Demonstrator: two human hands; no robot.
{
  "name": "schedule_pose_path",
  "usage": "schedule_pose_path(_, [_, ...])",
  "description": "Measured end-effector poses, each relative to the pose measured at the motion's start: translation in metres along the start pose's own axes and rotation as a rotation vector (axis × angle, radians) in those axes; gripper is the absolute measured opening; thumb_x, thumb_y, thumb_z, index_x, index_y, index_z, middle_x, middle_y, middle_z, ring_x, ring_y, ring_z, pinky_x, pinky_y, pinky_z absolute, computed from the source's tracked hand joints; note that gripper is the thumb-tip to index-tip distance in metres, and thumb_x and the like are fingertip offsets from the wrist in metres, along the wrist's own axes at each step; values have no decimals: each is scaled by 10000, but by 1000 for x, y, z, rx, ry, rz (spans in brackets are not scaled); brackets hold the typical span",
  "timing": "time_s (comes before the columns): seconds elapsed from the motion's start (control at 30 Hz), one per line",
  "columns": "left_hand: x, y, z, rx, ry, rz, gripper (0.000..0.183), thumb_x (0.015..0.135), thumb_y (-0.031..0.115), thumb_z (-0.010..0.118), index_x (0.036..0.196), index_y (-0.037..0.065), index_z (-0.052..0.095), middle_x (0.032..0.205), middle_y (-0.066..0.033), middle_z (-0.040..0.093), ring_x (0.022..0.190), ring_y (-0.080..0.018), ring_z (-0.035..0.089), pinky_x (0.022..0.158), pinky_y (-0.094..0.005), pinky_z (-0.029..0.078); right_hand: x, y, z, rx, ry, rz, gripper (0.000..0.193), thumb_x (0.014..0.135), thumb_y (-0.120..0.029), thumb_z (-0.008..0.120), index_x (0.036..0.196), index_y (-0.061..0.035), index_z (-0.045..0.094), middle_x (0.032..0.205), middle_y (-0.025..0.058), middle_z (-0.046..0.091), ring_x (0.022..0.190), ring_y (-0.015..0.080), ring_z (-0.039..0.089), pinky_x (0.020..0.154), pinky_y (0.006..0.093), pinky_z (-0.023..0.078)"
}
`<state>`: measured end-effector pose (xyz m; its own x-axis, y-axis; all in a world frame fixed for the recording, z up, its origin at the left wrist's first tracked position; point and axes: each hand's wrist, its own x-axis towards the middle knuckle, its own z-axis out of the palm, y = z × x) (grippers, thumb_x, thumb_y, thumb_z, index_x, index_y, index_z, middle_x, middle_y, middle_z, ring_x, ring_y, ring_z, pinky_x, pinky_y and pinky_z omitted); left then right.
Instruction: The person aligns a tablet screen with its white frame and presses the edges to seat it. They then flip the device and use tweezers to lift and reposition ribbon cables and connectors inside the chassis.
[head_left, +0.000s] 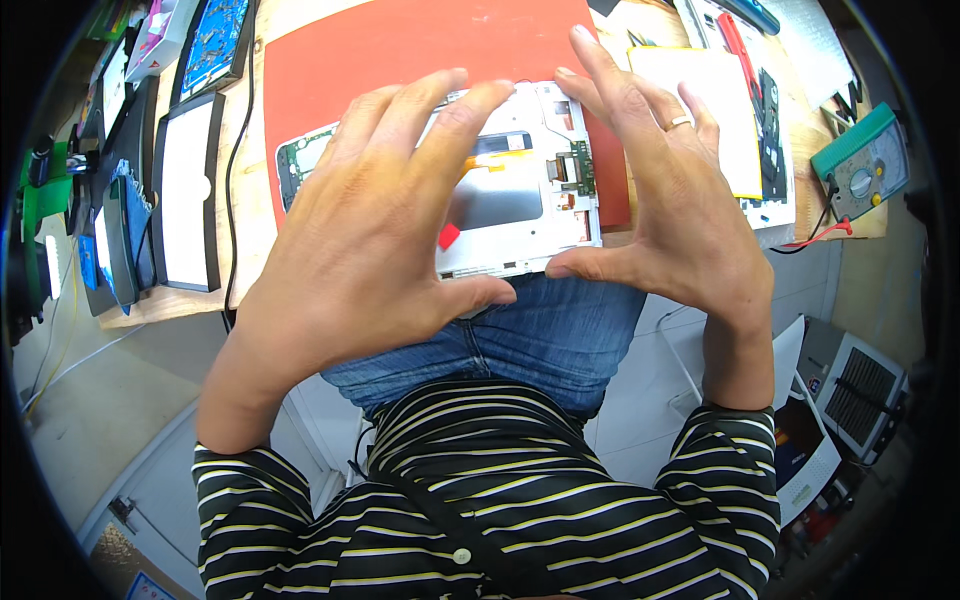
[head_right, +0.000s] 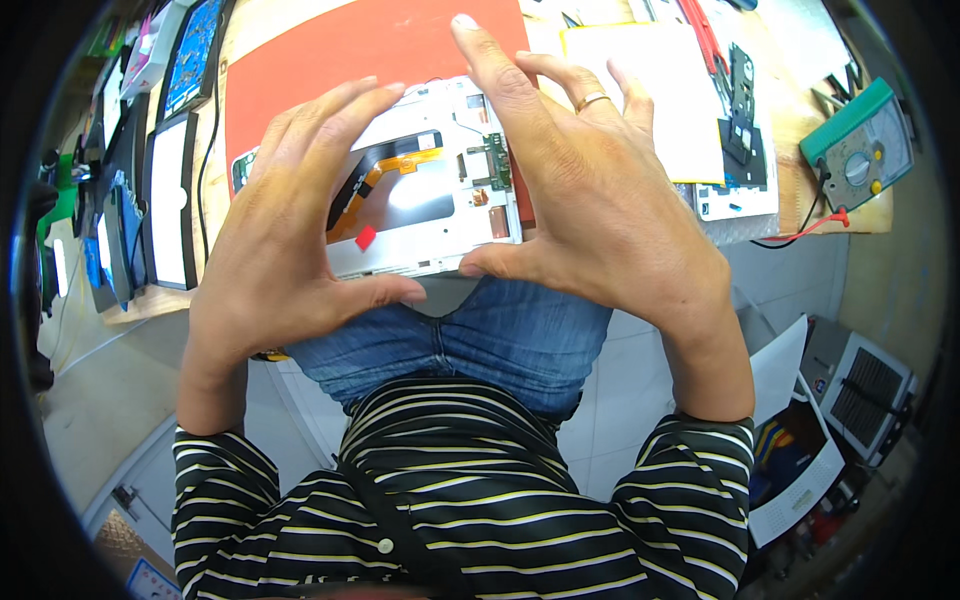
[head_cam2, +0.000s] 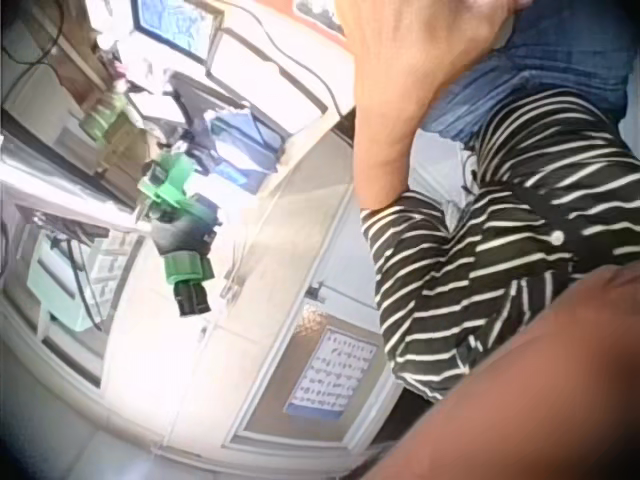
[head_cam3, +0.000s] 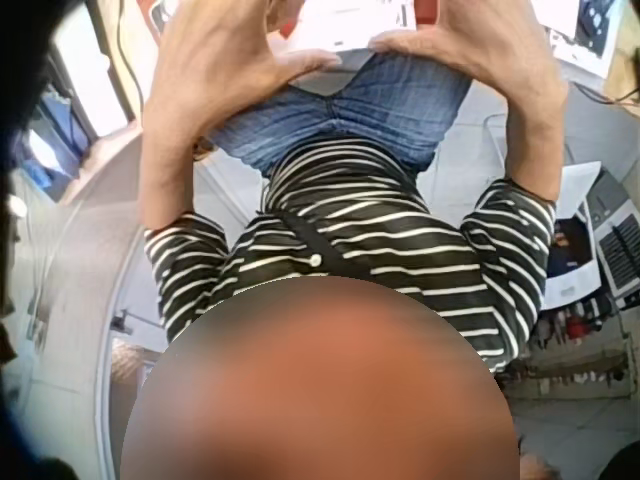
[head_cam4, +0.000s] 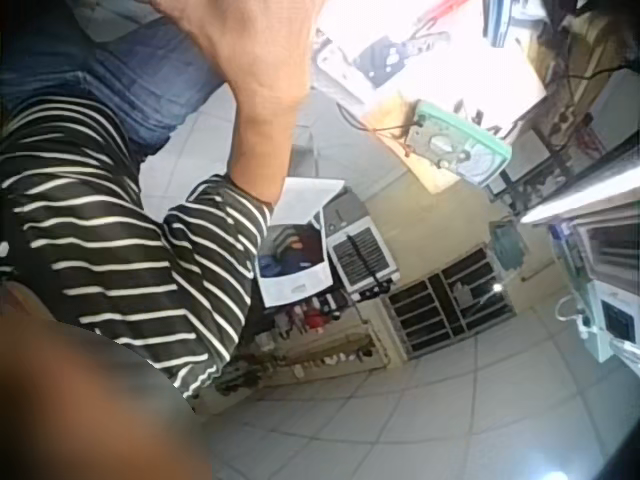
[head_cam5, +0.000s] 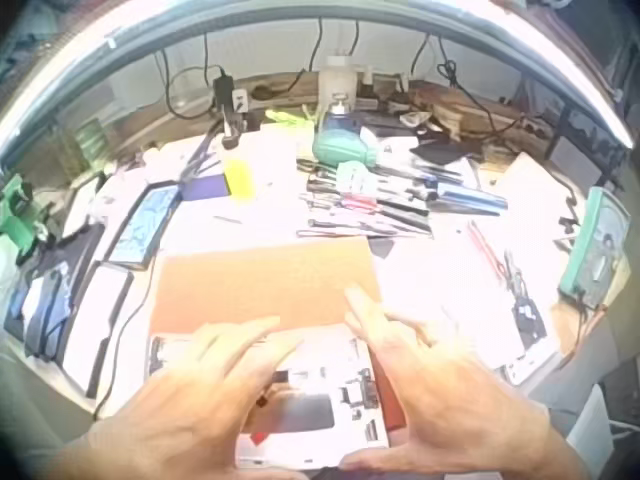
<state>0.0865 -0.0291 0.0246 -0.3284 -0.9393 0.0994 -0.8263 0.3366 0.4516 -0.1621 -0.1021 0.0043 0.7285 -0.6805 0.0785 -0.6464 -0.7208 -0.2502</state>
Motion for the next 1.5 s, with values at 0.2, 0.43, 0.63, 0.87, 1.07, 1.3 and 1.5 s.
schedule_pose_path(0.2, [2,4,1,79,-54,-13,1124,625,446,925,1585,116,441,1537,-189,535,1344,-454,506,1115,-534,451,-1,8,8,51,67,-3,1362,493,-612,947,1634,-147,367,1700,60,381,1525,379,396,1225,689,206])
schedule_pose_path(0.43, [-1,8,-2,166,-129,-10,851,700,502,873,1488,327,601,1614,-172,445,1359,-463,482,1111,-562,448,-9,-3,-4,189,129,50,1261,538,-598,945,1592,-116,448,1598,97,532,1498,382,445,1209,651,247])
schedule_pose_path(0.63, [-3,8,0,181,-142,-36,773,725,534,858,1430,322,623,1635,-170,430,1398,-483,458,1130,-580,434,-35,-10,-12,396,391,212,715,756,-214,906,1384,-5,635,1212,132,749,1169,258,670,1074,408,444])
schedule_pose_path(0.87, [-6,4,4,174,-105,11,702,751,532,834,1400,334,657,1645,-189,419,1411,-485,449,1140,-584,414,-48,-23,0,495,516,353,225,863,5,806,1086,-9,775,826,58,722,687,111,638,584,247,447])
schedule_pose_path(1.07, [-6,3,4,164,-94,37,669,782,478,818,1423,371,661,1639,-205,421,1409,-480,448,1150,-577,402,-47,-24,-1,579,387,453,155,953,-16,761,1105,13,755,800,-31,670,660,5,541,564,166,358])
schedule_pose_path(1.3, [-6,4,4,171,-92,42,712,767,443,835,1447,365,639,1628,-202,428,1392,-473,458,1137,-567,421,-23,-26,5,490,294,438,110,957,-94,774,1004,2,749,609,-63,547,553,-15,403,492,208,268])
schedule_pose_path(1.5, [-5,4,4,161,-80,46,725,758,391,855,1447,383,631,1609,-209,437,1392,-466,458,1128,-558,442,-5,-31,9,408,287,413,136,926,-134,796,910,-25,717,574,-13,583,498,42,454,488,257,341])
